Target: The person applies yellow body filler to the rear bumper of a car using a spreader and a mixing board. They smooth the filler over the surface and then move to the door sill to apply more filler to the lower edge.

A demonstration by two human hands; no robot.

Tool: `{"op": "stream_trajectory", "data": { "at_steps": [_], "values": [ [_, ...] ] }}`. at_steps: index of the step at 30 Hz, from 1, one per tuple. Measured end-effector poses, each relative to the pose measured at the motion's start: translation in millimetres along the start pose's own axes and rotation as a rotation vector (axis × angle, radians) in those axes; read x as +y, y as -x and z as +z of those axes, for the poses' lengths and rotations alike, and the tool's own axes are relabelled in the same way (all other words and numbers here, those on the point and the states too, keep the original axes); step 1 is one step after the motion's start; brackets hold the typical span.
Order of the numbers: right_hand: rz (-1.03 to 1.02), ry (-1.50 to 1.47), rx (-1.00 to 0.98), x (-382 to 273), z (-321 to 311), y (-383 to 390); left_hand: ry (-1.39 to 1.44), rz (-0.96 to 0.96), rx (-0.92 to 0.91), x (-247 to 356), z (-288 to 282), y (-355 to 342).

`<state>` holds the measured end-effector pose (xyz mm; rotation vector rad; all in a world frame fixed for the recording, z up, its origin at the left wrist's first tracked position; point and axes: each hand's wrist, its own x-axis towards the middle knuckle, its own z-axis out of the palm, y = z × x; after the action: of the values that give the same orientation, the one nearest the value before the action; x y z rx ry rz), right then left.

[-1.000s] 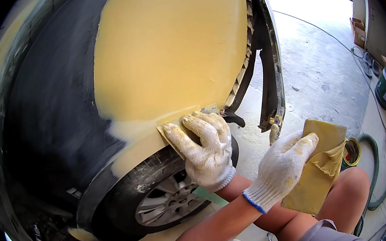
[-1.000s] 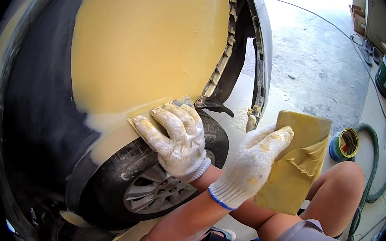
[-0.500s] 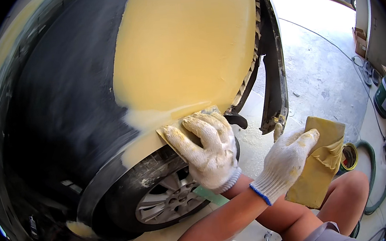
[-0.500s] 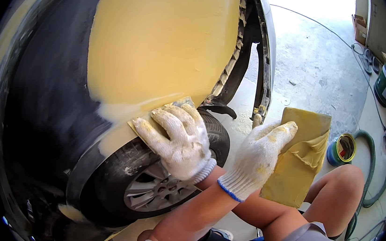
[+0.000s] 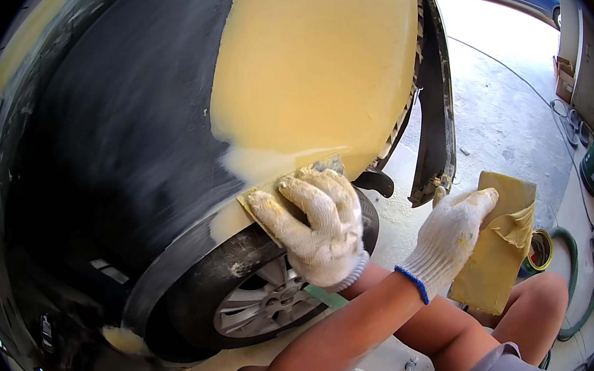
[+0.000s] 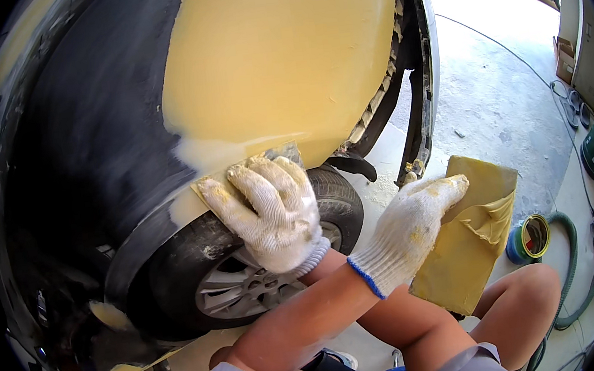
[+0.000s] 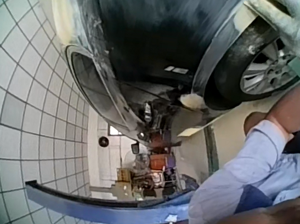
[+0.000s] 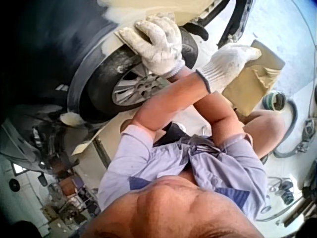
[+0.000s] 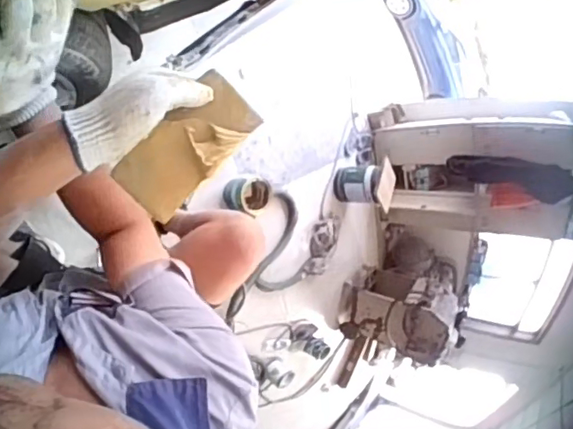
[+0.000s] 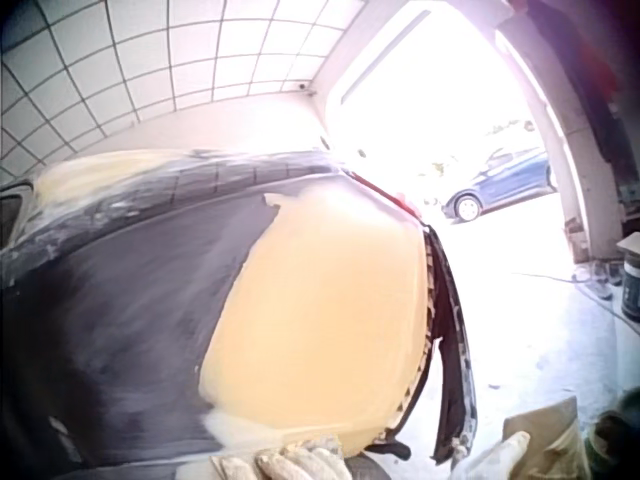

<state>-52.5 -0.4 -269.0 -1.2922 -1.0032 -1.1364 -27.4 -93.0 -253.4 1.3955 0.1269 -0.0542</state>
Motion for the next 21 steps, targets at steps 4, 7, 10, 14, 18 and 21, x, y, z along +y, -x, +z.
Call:
{"op": "stream_trajectory", "data": {
  "at_steps": [4,7,10,14,18,21],
  "values": [
    [-0.009,0.065,0.031,2.4,11.6,33.2,0.059,-0.075,-0.024,9.0,-0.7,-1.3],
    [0.044,0.042,-0.110,-4.3,-8.9,46.3,0.164,-0.147,0.026,9.9,-4.9,2.0],
    [-0.051,-0.033,-0.064,-10.5,-18.3,35.1,0.079,-0.038,-0.004,3.0,-3.2,-3.8],
    [-0.153,-0.004,-0.038,-20.9,-13.2,0.3,-0.112,-0.123,-0.002,9.4,2.4,-14.9],
    [-0.115,-0.005,-0.002,-41.1,13.3,-19.9,-0.156,-0.212,0.034,18.0,1.5,-12.2],
    [-0.113,-0.064,-0.029,-45.9,24.1,-12.2,-0.209,-0.151,0.020,18.4,-1.5,-6.5]
  ]
}}
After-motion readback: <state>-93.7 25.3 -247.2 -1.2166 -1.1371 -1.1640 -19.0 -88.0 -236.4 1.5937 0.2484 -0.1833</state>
